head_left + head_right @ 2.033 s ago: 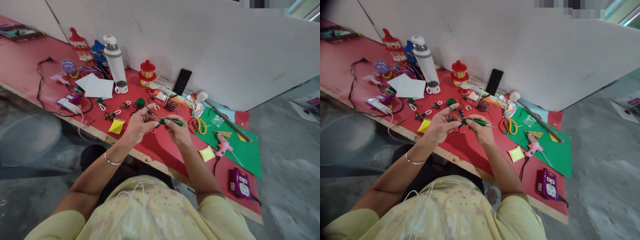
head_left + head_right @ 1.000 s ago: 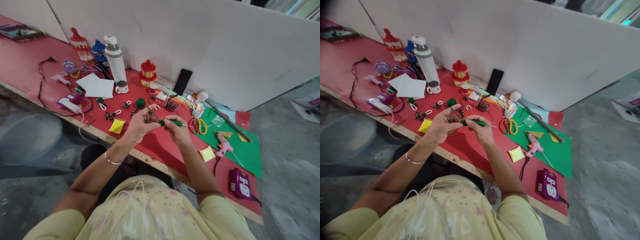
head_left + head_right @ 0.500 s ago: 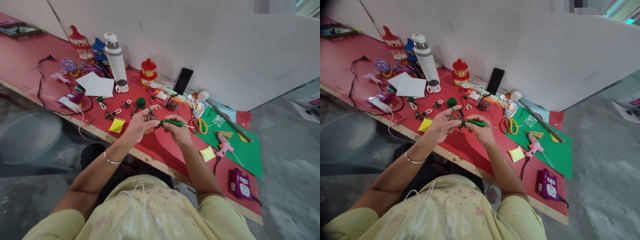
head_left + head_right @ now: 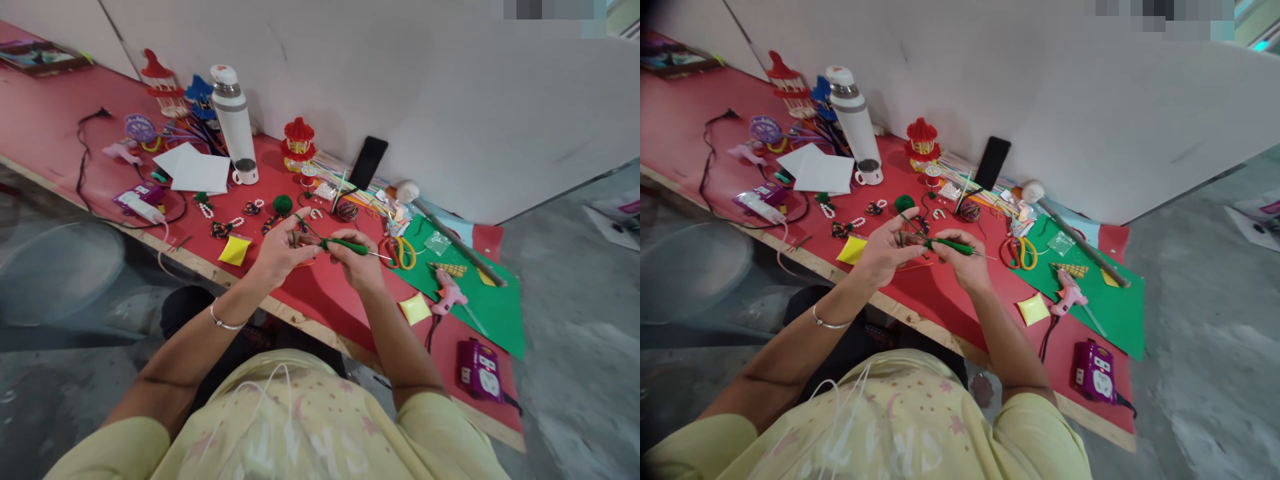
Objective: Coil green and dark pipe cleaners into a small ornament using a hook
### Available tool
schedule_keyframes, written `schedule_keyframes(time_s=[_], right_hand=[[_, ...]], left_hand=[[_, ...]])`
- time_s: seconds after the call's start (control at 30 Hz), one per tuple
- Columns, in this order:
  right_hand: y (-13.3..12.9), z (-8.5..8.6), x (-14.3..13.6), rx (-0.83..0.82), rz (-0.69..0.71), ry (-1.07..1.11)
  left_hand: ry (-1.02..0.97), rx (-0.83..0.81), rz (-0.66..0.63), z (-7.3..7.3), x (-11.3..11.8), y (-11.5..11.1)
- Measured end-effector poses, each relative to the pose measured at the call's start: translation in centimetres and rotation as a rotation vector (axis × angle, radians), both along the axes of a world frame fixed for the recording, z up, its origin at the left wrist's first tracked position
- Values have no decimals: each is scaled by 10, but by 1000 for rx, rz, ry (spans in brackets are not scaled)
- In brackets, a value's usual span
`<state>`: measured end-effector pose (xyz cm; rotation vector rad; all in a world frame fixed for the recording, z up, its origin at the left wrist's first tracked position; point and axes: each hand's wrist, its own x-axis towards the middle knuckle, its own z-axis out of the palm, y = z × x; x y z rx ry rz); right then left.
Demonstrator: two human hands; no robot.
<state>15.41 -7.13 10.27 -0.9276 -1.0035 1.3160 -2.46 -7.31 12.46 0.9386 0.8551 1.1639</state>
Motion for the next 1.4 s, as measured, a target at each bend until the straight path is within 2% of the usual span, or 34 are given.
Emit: schedule_keyframes(time_s=[0.2,0.53,0.93,1.13,1.33,1.4], right_hand=[[0,-2,1,-2,31,10],[-1,-3,-1,13,9,15],[2,2,11,-15,34,35],[1,-1,16,79,-33,-137],[-6,11,20,282,-124,-308],[-10,14,19,306,-95,-412]], left_hand=[[86,79,69,-4,-2,1],[31,57,43,-3,-3,1],[68,112,196,-1,-10,2],[206,204,257,-4,-11,1],[187,184,240,-3,-11,0],[176,166,215,-3,-9,0]])
